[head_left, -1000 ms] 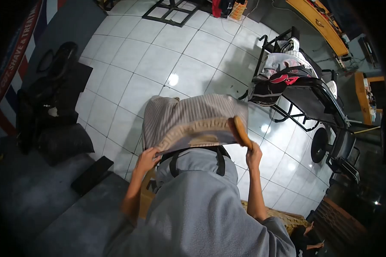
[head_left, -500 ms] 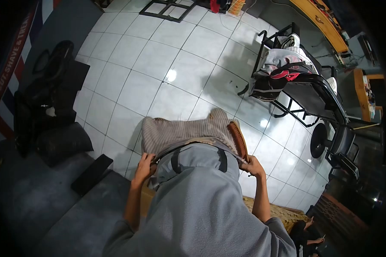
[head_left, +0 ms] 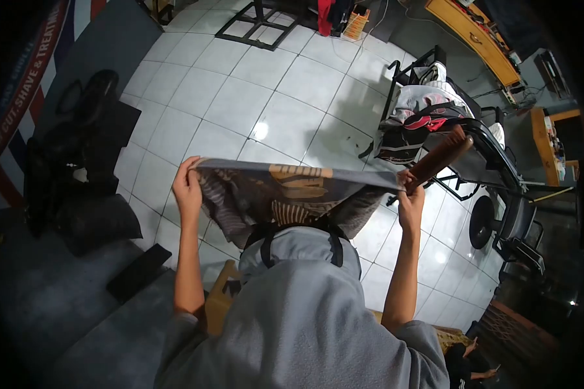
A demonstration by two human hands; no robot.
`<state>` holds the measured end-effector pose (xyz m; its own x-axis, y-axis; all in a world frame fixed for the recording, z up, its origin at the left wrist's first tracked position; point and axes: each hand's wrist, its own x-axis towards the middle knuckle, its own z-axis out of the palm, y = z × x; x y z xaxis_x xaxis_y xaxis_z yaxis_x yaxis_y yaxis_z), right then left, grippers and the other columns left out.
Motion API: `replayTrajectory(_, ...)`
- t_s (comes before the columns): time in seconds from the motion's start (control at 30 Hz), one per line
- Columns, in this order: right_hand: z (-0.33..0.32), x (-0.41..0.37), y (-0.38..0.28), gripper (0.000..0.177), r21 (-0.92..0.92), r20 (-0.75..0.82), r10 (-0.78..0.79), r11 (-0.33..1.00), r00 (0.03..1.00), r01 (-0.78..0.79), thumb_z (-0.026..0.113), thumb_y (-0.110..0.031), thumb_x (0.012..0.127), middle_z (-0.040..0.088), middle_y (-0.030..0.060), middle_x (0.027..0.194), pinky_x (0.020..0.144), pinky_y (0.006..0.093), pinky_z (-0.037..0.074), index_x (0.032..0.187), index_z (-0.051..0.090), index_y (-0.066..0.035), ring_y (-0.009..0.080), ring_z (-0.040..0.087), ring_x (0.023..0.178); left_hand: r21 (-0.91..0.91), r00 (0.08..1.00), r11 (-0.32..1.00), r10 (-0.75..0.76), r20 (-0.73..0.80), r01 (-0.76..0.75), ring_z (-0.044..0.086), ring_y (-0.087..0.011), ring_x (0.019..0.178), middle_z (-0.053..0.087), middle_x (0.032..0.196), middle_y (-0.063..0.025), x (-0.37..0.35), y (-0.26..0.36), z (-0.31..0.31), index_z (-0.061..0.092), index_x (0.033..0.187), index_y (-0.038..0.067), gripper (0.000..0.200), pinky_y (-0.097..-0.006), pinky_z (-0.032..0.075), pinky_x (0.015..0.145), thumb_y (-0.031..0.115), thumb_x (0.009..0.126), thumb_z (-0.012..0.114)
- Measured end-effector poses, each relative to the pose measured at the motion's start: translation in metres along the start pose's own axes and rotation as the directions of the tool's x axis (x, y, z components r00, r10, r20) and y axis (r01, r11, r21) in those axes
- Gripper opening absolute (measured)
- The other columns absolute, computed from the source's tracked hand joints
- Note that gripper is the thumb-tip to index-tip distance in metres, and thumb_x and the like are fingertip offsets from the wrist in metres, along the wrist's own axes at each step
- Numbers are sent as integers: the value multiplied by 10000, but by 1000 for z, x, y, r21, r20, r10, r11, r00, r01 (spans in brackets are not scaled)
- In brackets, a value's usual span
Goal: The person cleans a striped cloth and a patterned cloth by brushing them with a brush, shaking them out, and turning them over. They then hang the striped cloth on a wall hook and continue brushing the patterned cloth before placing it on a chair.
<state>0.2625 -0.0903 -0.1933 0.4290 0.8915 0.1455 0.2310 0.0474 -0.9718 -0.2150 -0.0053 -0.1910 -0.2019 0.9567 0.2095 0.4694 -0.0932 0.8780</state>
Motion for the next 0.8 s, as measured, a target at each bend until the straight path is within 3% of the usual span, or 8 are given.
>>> replayTrajectory(0.07, -12, -2, 14, 159, 19, 163, 178, 983, 970, -184, 576, -54, 851, 569, 18, 867, 750, 248, 407, 993, 578, 16, 105, 508, 829, -17, 979, 981, -192, 69, 193, 643, -182, 826, 654, 881, -92, -4, -30, 10, 616, 1029, -21, 219, -257, 472, 729, 12, 890, 451)
replayTrajectory(0.13, -26, -9, 27, 193, -176, 265, 211, 970, 941, -168, 603, -93, 850, 578, 30, 844, 661, 248, 428, 1013, 574, 7, 108, 519, 737, 250, 971, 968, -40, 237, -21, 656, -295, 841, 657, 940, -191, -17, -27, 6, 612, 1004, -19, 202, -327, 491, 739, 53, 909, 449)
replayTrajectory(0.2, -43, -29, 18, 227, -415, 270, 618, 767, 739, -489, 642, -114, 835, 591, 22, 748, 510, 232, 416, 1011, 591, 19, 97, 520, 620, 245, 906, 959, 29, 422, -145, 628, -348, 844, 633, 906, -210, -46, -40, -6, 614, 963, -19, 194, -356, 489, 736, 76, 914, 452)
replayTrajectory(0.33, -79, -80, 18, 240, -441, 533, 748, 645, 396, -625, 700, -111, 795, 628, 40, 726, 430, 233, 417, 987, 629, 14, 107, 571, 589, 210, 761, 973, -60, 646, -101, 554, -353, 671, 566, 737, -174, -116, -51, -36, 599, 902, -21, 176, -383, 447, 627, 104, 913, 475)
replayTrajectory(0.53, -57, -99, 24, 203, 238, 341, 720, 556, 604, -797, 646, -201, 876, 628, 30, 809, 626, 261, 480, 907, 628, -1, 119, 579, 704, 189, 883, 974, -196, 426, 125, 578, -226, 636, 581, 713, -135, -121, -37, -22, 578, 913, -21, 119, -336, 452, 594, 82, 885, 527)
replayTrajectory(0.6, -46, -75, 77, 268, 129, 280, 657, 697, 700, -705, 629, -260, 888, 594, 21, 769, 584, 248, 441, 866, 614, 6, 98, 547, 681, 102, 911, 971, -238, 336, 216, 575, -192, 610, 596, 709, -129, -101, -53, 13, 555, 951, -12, 112, -320, 461, 580, 62, 883, 505)
replayTrajectory(0.73, 16, -18, 77, 264, 88, 61, 697, 709, 714, -700, 611, -249, 888, 501, -36, 628, 447, 239, 328, 757, 580, -22, 59, 441, 516, 215, 759, 886, -464, 457, 412, 553, -142, 553, 562, 667, -81, -38, 20, 79, 495, 987, 26, 168, -296, 469, 520, -25, 851, 412)
replayTrajectory(0.8, 49, -11, 64, 241, 184, 61, 546, 817, 836, -547, 613, -236, 895, 502, -43, 646, 457, 235, 330, 782, 573, -28, 54, 432, 534, -124, 604, 739, -428, 672, 662, 579, -129, 612, 581, 708, -62, -27, 59, 101, 526, 927, 14, 156, -277, 482, 559, -22, 860, 390)
